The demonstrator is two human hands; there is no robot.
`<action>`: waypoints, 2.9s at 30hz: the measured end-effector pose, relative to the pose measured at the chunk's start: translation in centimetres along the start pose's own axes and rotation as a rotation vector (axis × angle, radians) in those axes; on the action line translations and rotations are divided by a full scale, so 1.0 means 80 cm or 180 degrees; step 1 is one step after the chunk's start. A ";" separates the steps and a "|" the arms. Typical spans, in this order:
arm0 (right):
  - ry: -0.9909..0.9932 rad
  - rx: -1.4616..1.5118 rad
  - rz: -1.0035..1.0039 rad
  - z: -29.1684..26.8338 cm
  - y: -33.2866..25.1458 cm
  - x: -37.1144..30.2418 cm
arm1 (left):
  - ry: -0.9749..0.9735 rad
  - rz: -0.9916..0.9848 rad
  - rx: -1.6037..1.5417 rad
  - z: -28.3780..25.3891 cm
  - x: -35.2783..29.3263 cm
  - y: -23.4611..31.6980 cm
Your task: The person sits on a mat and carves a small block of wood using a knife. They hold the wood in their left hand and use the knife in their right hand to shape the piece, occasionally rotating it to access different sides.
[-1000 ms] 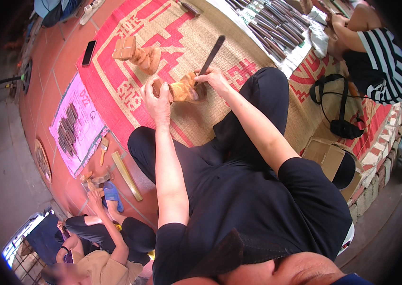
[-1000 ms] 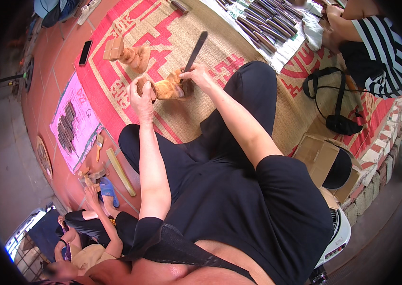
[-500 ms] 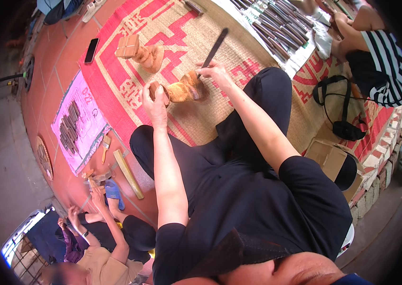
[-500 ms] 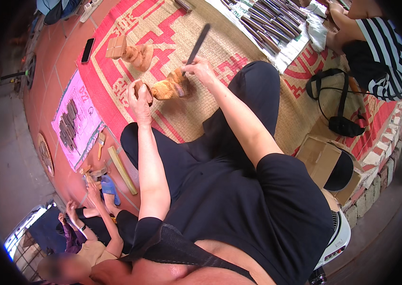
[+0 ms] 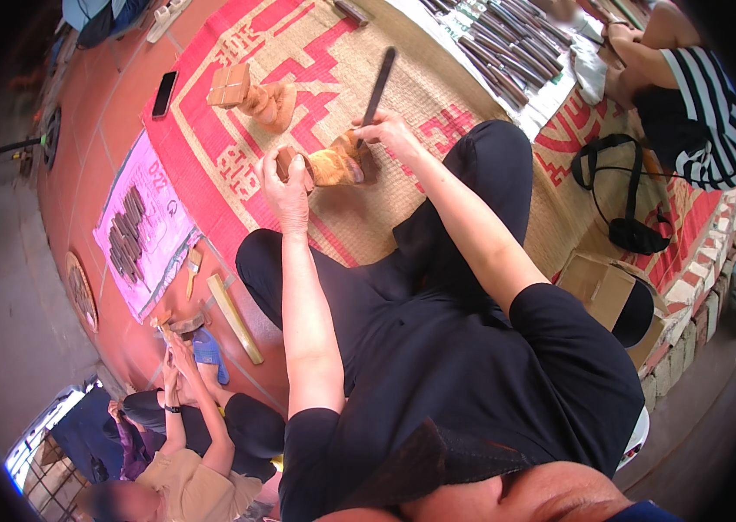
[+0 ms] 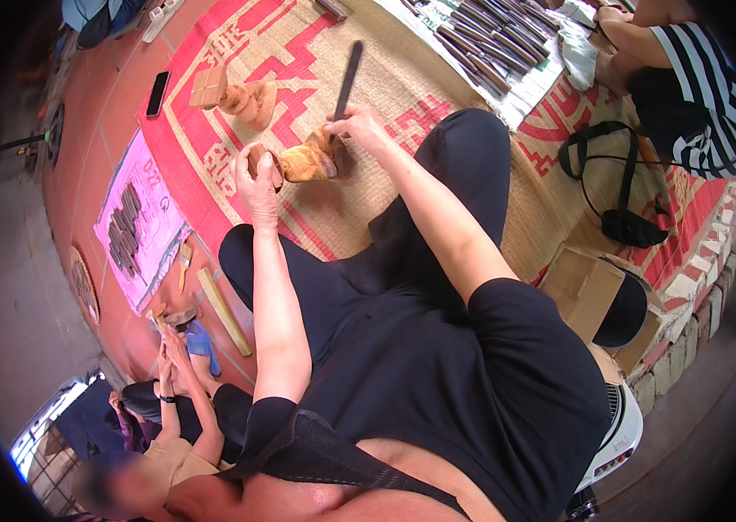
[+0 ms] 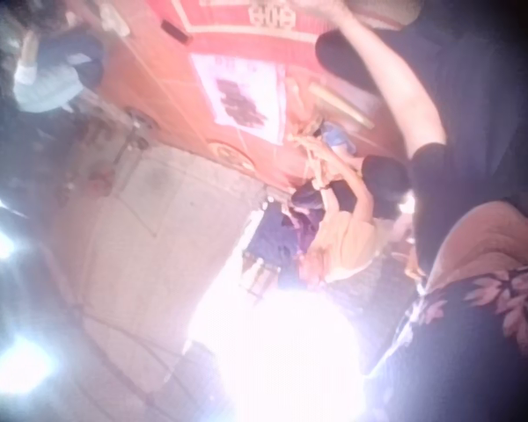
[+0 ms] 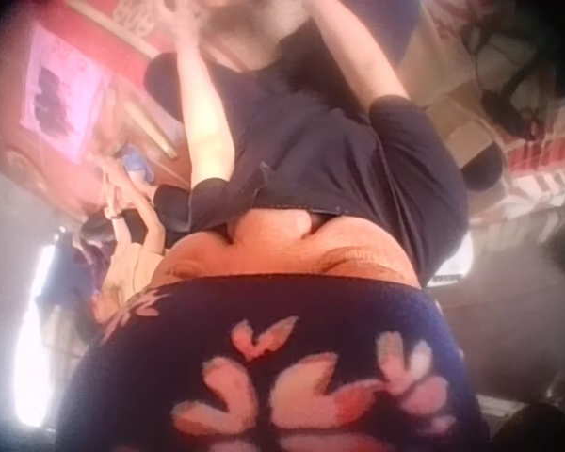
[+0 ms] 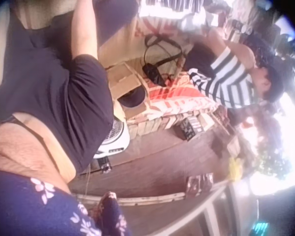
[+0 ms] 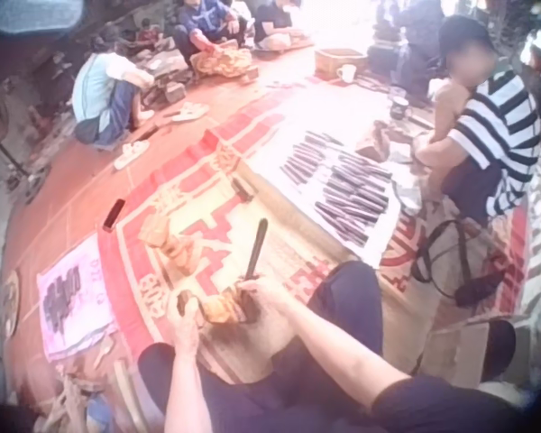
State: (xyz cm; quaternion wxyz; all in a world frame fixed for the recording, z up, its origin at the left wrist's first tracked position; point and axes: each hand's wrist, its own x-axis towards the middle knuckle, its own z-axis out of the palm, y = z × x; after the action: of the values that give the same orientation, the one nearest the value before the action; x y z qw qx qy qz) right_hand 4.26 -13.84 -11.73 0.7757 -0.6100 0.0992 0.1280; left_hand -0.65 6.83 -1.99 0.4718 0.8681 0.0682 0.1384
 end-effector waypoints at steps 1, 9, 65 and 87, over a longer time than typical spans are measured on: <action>-0.0166 -0.0235 -0.0062 0.001 0.004 0.001 | -0.0020 0.0007 0.0004 0.002 0.000 0.001; 0.0848 0.0405 -0.0009 -0.008 0.000 0.007 | -0.0048 0.0109 0.0078 0.006 -0.004 0.009; 0.1124 0.0240 0.0068 0.002 0.007 0.009 | -0.0065 0.0074 0.0228 0.017 -0.005 0.030; 0.1684 0.0080 -0.0239 -0.002 0.009 0.006 | -0.0085 0.0127 0.0303 0.019 -0.006 0.036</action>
State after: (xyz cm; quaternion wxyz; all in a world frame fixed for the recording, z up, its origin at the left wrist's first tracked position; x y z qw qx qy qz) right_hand 4.51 -13.83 -12.57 0.7345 -0.6158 0.2774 -0.0660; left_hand -0.71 3.90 -0.43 0.4280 0.8925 0.0510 0.1328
